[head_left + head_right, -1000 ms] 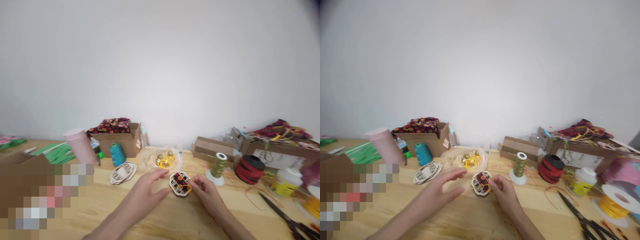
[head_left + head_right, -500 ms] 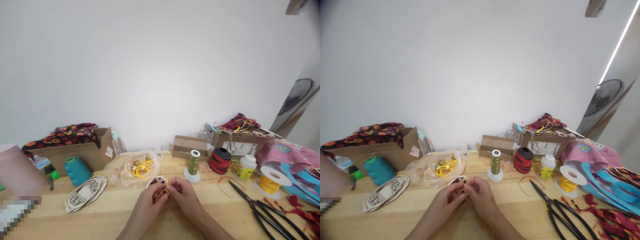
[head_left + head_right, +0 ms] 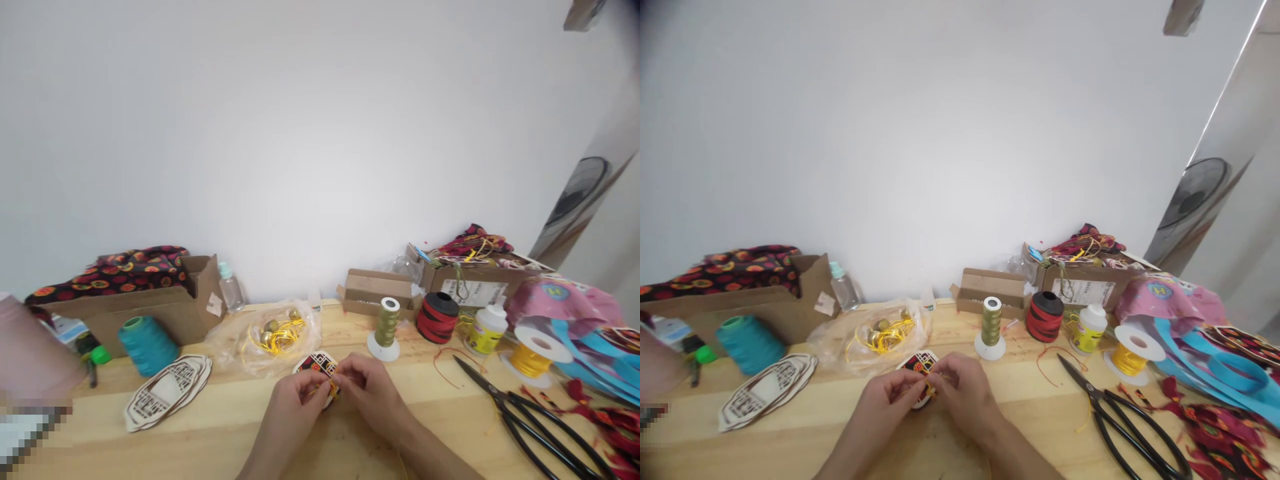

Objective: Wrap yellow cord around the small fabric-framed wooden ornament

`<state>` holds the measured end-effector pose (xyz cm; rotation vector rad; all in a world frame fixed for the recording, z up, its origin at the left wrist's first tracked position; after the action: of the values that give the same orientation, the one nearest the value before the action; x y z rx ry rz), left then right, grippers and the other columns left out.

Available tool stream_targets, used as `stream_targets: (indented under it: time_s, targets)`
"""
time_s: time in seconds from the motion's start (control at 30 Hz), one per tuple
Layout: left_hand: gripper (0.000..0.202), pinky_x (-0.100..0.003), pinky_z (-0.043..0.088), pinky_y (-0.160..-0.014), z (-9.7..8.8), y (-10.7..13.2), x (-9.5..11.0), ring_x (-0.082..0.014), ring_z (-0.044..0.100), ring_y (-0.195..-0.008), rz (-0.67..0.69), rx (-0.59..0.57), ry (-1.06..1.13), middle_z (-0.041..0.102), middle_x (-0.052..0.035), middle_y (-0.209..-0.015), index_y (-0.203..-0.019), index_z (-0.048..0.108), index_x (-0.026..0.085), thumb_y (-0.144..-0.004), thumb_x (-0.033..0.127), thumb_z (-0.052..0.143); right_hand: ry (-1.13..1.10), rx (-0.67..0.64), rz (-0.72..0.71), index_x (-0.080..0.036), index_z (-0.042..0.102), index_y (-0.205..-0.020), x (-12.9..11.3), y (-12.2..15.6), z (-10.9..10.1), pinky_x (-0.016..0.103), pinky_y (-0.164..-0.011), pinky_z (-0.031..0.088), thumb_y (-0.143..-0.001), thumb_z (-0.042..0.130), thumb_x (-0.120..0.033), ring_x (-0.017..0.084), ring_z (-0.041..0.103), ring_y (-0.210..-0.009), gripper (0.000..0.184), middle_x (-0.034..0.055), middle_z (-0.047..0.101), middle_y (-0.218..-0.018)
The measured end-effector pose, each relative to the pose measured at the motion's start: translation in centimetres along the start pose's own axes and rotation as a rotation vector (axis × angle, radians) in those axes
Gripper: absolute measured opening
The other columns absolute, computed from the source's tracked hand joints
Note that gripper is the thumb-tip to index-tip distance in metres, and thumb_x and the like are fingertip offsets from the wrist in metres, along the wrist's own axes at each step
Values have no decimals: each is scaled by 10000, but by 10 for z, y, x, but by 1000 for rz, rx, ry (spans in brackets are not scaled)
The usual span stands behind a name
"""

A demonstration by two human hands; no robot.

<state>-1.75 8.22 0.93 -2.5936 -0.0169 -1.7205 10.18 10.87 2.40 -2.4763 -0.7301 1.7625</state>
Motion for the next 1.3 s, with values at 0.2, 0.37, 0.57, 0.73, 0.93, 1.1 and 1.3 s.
stream_targets:
  time_s: [0.2,0.37,0.57,0.73,0.93,1.1,1.3]
  targets:
    - [255,-220,377,-503,-3,1,4,-155,528,-535,16,-4,-42,638,-25,-586,-670,659,129,-680,331,503,-43,-151,84,-153,585,-619,-16,2,-35,184,-449,265,-683,538,-302,79,354,-468,169,-37,458,-514]
    - [259,-216,343,-472,-2,4,7,-149,505,-499,34,-18,-114,600,4,-532,-625,652,149,-682,327,472,-148,-241,128,-160,567,-531,-40,31,-79,190,-434,234,-603,593,-406,72,306,-441,257,-44,405,-487]
    - [263,-206,318,-453,-1,3,7,-144,478,-469,58,-56,-114,544,31,-470,-614,650,162,-661,357,479,-133,-189,55,-171,576,-389,-57,88,-157,194,-430,283,-536,569,-569,70,346,-376,425,-32,389,-364]
    - [267,-200,298,-433,-2,2,6,-142,458,-444,57,-45,-126,488,49,-422,-619,654,172,-641,384,494,300,-219,214,-183,672,-516,-42,126,-191,187,-412,323,-586,623,-383,99,473,-414,218,14,544,-435]
    - [258,-211,318,-436,-2,1,6,-159,477,-449,63,-39,-206,474,52,-395,-646,661,187,-646,388,500,690,8,16,-230,651,-754,-61,84,-131,251,-641,406,-667,584,-255,160,551,-708,113,34,625,-743]
    - [164,-259,444,-627,-4,-5,4,-224,594,-668,87,-87,-125,676,19,-609,-659,669,224,-607,285,526,617,-47,-272,-189,582,-887,-66,21,-3,256,-737,403,-708,533,-373,170,542,-816,262,49,613,-872]
    - [184,-288,493,-652,-13,-19,-21,-268,610,-765,69,14,-187,706,76,-634,-627,676,313,-589,365,504,627,-33,-286,-209,504,-995,-34,5,30,212,-688,415,-798,403,-384,140,546,-792,282,19,587,-881]
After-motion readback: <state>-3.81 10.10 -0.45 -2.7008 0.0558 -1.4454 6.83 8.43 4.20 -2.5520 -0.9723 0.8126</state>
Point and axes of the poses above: each hand's wrist, its own y-axis away from the middle knuckle, its own z-axis out of the palm, x = y × z, the point moved 7 cm from there along -y, towards the middle knuckle
